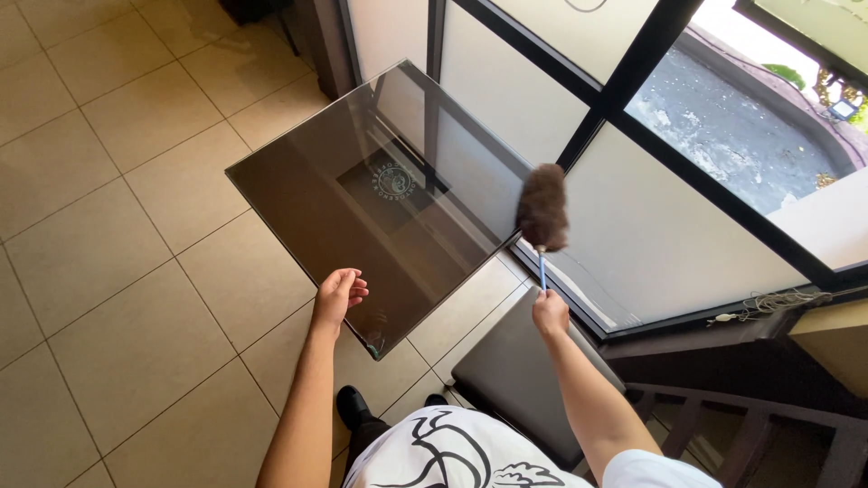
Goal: Dusting a glass-top table using a feather duster.
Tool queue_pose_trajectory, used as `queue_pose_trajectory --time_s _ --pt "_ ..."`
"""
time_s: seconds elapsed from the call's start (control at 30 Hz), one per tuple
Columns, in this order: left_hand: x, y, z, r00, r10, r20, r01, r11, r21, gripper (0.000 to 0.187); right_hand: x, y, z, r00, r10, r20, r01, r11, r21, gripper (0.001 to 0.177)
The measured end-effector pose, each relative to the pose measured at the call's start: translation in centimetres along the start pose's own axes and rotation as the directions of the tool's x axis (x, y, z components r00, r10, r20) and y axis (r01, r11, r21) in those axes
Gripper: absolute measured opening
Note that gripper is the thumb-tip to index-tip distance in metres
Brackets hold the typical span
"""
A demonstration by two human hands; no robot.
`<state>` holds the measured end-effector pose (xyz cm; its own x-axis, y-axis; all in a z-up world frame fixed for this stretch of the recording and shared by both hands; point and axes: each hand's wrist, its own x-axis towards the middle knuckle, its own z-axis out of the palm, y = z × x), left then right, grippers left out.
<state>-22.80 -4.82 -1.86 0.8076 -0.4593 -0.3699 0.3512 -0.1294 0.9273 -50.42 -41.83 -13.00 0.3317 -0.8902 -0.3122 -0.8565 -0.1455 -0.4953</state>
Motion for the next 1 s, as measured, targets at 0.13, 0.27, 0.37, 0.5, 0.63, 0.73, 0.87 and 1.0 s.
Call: queue_pose_trajectory --time_s 0.13,0.27,0.37,0.5,0.63,0.73,0.87,1.0 --pt "-0.9 -1.4 -0.4 1.000 0.010 -0.020 -0.010 1.000 -0.003 0.027 -3.1 0.8 1.9 0.999 -0.036 0.015 0.036 0.999 0.013 0.034" --pt "-2.0 -2.4 -0.8 0.999 0.010 -0.043 -0.011 1.000 -0.024 0.027 -9.4 -1.6 1.7 0.868 -0.311 0.387 0.377 0.921 -0.104 0.032" --pt "-2.7 -2.6 -1.1 0.998 0.013 -0.055 -0.014 0.999 -0.030 0.027 -10.2 -2.8 0.4 0.764 -0.360 0.536 0.528 0.826 -0.198 0.029" --pt "-3.8 -3.1 -2.5 0.997 0.034 -0.075 -0.036 0.999 -0.023 0.027 -4.4 0.2 1.2 0.882 -0.279 0.381 0.375 0.904 -0.206 0.032" --pt "-5.3 -3.7 -3.8 0.994 0.038 -0.101 -0.043 0.998 -0.049 0.028 -1.8 -0.8 -1.0 0.980 -0.094 0.174 0.120 0.982 -0.144 0.037" --pt "-6.2 -3.7 -3.8 0.993 0.035 -0.116 -0.046 0.994 -0.098 0.027 -1.6 -0.7 0.3 0.998 -0.037 0.045 0.041 0.995 -0.094 0.041" --pt "-6.8 -3.6 -2.6 0.993 0.024 -0.115 -0.034 0.996 -0.081 0.028 -3.7 -0.7 5.3 0.945 -0.140 0.295 0.164 0.985 -0.061 0.041" --pt "-6.7 -4.3 -1.9 0.995 0.014 -0.096 -0.020 0.998 -0.064 0.029 -10.0 -3.6 4.0 0.810 -0.321 0.491 0.454 0.873 -0.179 0.037"
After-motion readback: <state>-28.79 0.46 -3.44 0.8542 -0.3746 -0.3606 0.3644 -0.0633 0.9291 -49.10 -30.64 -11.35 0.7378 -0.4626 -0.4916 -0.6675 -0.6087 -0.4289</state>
